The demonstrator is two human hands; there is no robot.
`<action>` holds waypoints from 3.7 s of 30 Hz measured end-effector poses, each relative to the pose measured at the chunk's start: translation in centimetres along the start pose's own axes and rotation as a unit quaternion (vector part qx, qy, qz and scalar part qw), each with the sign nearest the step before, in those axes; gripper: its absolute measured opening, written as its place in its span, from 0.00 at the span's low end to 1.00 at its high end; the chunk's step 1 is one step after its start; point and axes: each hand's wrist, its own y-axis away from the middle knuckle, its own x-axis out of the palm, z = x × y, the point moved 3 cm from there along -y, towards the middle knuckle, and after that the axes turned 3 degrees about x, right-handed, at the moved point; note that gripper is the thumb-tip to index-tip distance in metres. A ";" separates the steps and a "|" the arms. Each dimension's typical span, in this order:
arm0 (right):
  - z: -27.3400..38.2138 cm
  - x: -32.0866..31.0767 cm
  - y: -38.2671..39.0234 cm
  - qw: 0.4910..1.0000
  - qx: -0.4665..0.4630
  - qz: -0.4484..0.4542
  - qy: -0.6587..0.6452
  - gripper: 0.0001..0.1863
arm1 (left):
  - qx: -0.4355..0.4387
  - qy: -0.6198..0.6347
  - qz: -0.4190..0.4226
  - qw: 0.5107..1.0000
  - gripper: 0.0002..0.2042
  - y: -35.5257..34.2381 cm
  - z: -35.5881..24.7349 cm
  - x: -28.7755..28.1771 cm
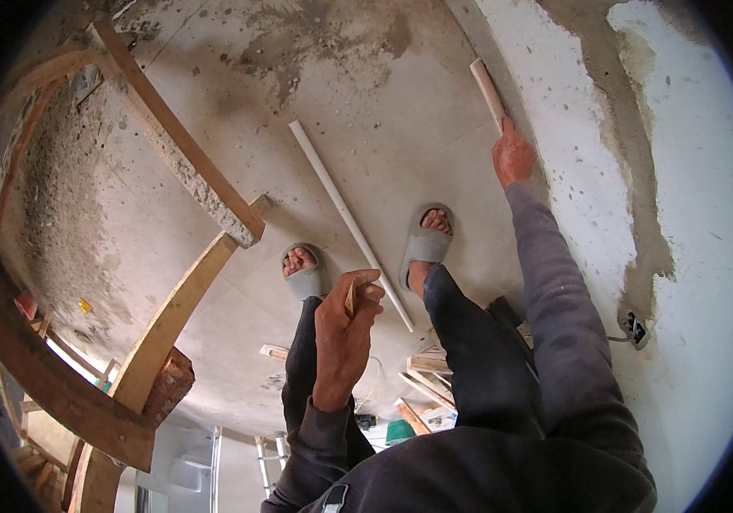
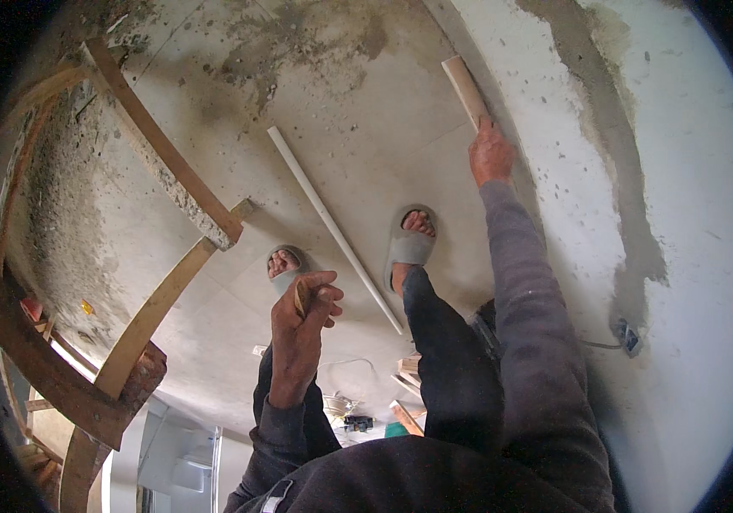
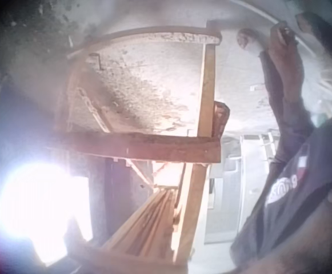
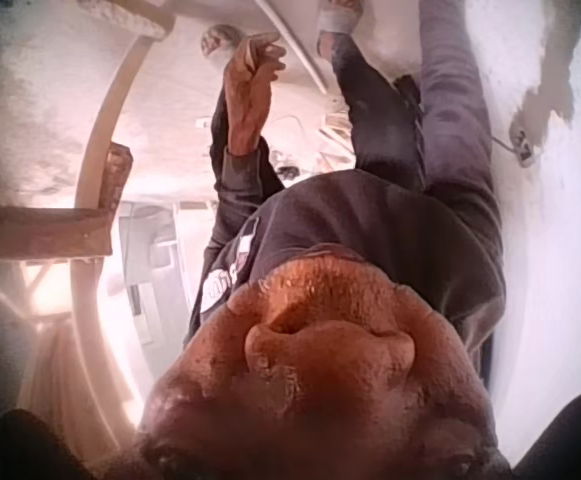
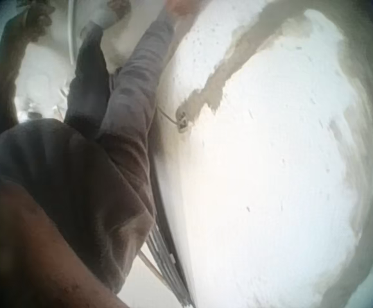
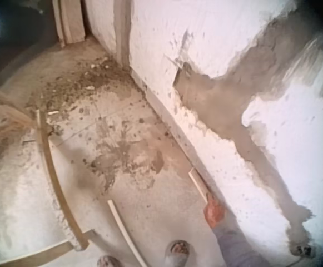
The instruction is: The person uses a wooden board to smooth wet plaster on a wall. The person repeatedly scrapes the surface with the board and uses a small wooden wedge to fine-tune the plaster application.
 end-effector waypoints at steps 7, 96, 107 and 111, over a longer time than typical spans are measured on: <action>3.6 0.1 -6.9 0.999 -0.042 -0.015 0.009 0.16 | -0.007 0.006 -0.002 1.000 0.12 -0.1 0.3 0.3; 11.9 4.3 5.6 0.880 -0.433 0.193 0.024 0.10 | -0.009 0.028 -0.012 0.999 0.12 0.9 0.4 -1.4; 19.9 -1.0 -6.9 0.915 -0.395 -0.029 0.075 0.12 | 0.011 0.013 -0.015 1.000 0.12 1.5 1.0 -1.8; 19.3 -3.0 -6.8 0.904 -0.418 -0.051 -0.070 0.12 | 0.016 0.011 -0.017 1.000 0.11 1.8 1.1 -1.9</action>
